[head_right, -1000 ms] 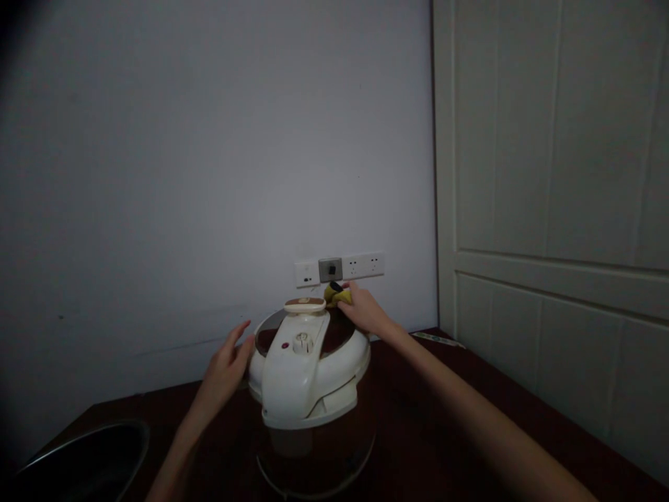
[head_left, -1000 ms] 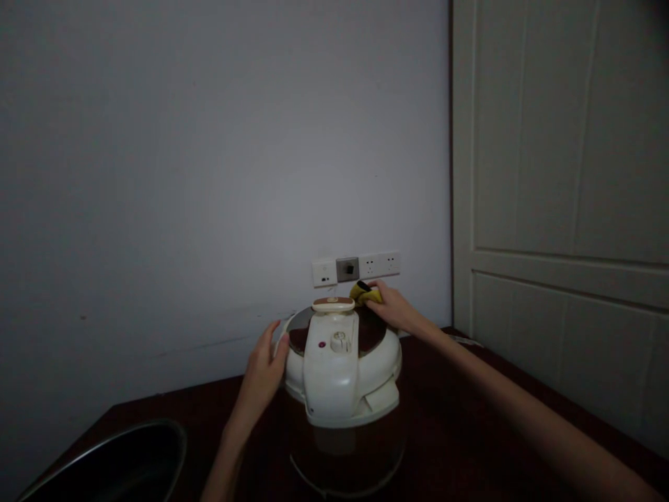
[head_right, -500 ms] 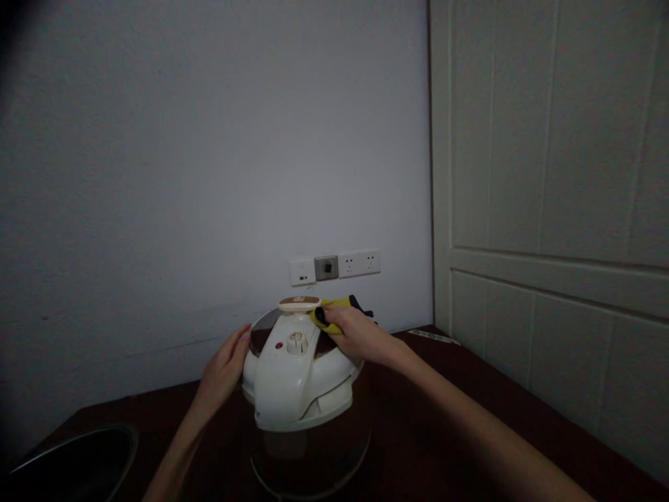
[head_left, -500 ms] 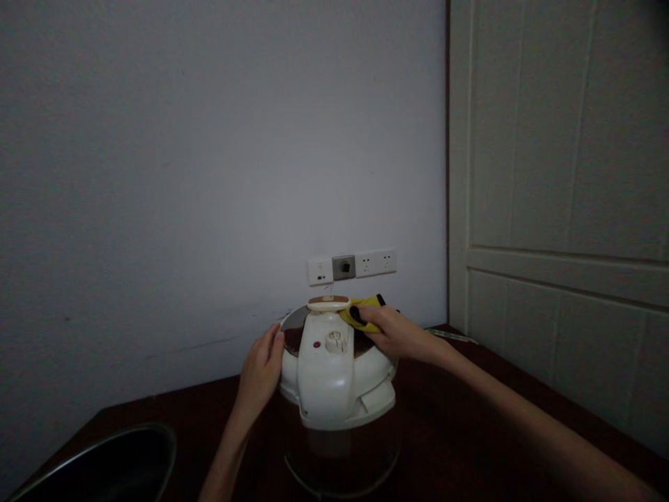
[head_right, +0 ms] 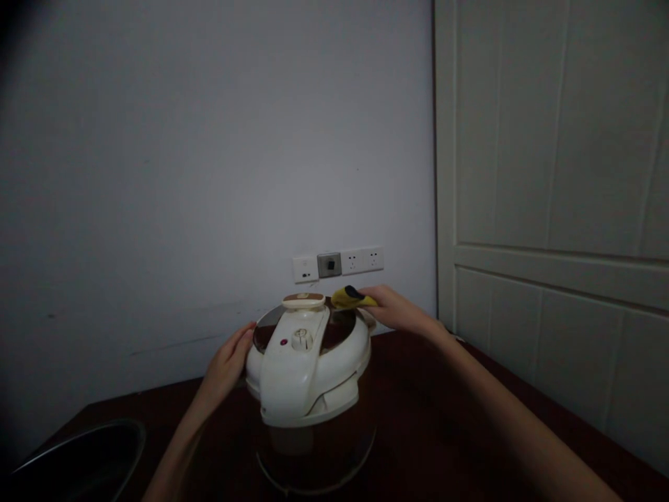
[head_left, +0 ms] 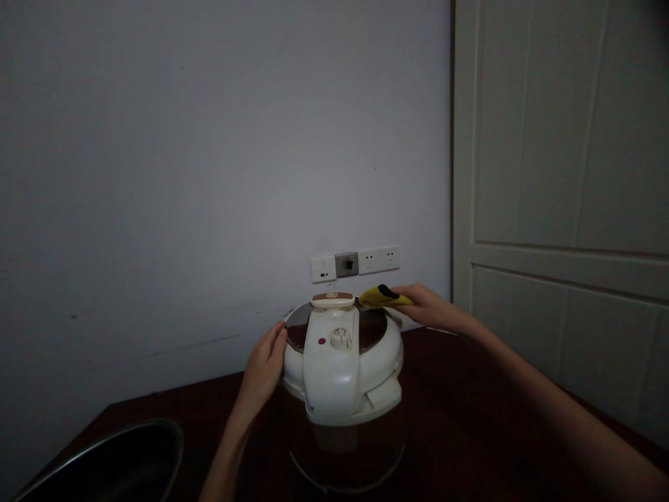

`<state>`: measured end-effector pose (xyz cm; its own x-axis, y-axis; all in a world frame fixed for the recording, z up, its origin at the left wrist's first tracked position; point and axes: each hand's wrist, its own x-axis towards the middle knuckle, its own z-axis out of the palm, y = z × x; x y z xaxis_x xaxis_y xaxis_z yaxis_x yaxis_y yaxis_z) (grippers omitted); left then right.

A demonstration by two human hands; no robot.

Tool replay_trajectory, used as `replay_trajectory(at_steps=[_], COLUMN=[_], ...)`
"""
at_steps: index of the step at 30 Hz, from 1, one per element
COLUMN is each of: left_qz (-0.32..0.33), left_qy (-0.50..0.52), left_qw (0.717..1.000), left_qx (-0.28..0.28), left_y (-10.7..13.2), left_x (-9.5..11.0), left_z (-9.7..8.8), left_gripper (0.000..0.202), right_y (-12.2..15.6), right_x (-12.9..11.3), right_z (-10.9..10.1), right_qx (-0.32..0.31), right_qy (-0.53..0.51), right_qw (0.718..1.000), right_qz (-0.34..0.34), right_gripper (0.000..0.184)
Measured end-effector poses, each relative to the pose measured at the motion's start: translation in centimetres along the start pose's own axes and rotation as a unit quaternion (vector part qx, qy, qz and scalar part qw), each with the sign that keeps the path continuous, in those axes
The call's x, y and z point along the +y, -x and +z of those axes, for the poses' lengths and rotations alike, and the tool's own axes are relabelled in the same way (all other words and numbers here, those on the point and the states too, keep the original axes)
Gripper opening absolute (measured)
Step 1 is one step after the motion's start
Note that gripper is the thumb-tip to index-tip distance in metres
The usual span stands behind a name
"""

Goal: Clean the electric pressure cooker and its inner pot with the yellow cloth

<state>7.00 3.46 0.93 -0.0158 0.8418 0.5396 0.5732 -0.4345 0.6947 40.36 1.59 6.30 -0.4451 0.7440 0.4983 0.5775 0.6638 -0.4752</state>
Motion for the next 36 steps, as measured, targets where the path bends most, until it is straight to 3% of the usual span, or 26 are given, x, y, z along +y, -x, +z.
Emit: replay_trajectory(at_steps=[4,9,12,18,23,28,36], left_qz=[0.002,0.007,0.019,0.022,0.047,0.052,0.062], left_qy=[0.03,0.024,0.012,-0.016,-0.031,-0.033,-0.038], left_qw=[0.999,0.999,0.999,0.999,0.997,0.996,0.995], left_qx=[-0.02,-0.023,-0.022,-0.037,-0.057,-0.061,-0.064], left_y=[-0.2,0.0,0.1,0.2,0.4,0.6,0.6], left_x=[-0.2,-0.3,-0.2,-0.1,0.1,0.2,0.2], left_z=[-0.2,-0.3,-0.2,-0.2,-0.6,-0.9,-0.8], left_gripper=[0.05,0.052,0.05,0.055,0.056,0.053,0.054], right_y=[-1.4,-2.4,-1.7,1.4,0.8,-1.3,-1.3], right_x=[1.1,-2.1,-4.1,-6.6,-3.9,-0.7,-2.6], right_z=[1.4,3.2,3.4,2.8,2.7,2.9,3.2], right_qx=[-0.011,-0.027,-0.037,-0.081,-0.07,-0.031,-0.023], right_qy=[0.03,0.123,0.154,0.074,0.018,0.027,0.053], right_qw=[0.999,0.992,0.986,0.99,0.996,0.999,0.998], right_qz=[0.033,-0.032,-0.054,-0.085,-0.052,0.0,-0.005], right_gripper=[0.028,0.017,0.014,0.028,0.043,0.037,0.049])
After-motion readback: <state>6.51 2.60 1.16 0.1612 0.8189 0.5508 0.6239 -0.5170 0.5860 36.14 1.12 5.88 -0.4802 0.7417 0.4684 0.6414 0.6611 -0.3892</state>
